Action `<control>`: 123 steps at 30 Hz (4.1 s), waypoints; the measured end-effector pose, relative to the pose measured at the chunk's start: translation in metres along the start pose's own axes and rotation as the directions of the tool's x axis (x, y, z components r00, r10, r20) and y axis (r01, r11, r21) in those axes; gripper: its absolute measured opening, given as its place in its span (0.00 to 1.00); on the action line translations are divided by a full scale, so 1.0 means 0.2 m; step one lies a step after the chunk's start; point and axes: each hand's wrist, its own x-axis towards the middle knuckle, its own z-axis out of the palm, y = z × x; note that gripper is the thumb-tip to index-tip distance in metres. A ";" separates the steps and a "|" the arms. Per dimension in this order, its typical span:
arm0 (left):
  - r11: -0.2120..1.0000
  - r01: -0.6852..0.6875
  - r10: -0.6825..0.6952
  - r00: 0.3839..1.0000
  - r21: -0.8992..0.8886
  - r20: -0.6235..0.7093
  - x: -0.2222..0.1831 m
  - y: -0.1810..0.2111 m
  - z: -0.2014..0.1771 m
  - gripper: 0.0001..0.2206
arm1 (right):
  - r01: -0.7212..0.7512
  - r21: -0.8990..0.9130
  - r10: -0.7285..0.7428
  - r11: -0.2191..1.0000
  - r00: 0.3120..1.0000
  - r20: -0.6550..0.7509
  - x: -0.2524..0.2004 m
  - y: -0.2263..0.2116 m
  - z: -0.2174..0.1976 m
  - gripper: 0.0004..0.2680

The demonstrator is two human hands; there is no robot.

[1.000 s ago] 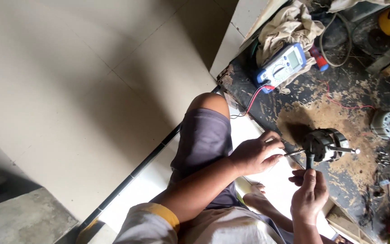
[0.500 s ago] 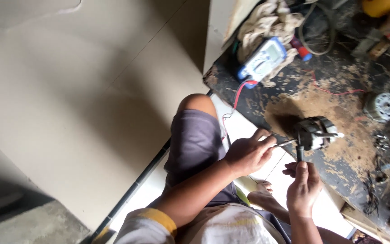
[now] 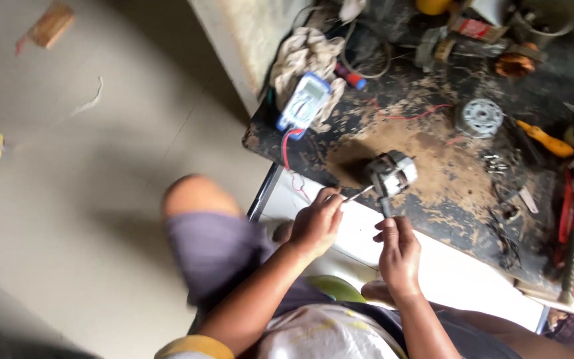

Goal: The person is using a screwdriver to adjust or disassemble a small electric motor on a workbench.

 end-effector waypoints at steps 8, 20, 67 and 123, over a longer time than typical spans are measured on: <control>0.999 0.011 -0.015 0.996 -0.047 -0.083 0.01 0.03 0.01 0.07 | 0.020 0.001 -0.020 1.000 0.999 0.027 -0.01 -0.02 -0.02 0.14; 0.996 0.006 -0.024 0.978 -0.087 -0.206 0.01 0.03 0.07 0.07 | 0.002 -0.051 -0.003 0.999 1.000 -0.020 -0.09 -0.04 -0.03 0.13; 0.997 0.075 -0.075 0.997 0.001 0.010 -0.01 0.07 -0.03 0.09 | 0.005 0.107 -0.005 0.994 1.000 0.002 -0.01 -0.05 0.00 0.12; 0.980 0.132 -0.184 0.889 0.151 0.419 -0.01 0.30 -0.21 0.16 | 0.027 0.123 -0.028 0.992 1.000 0.009 -0.02 -0.05 -0.12 0.11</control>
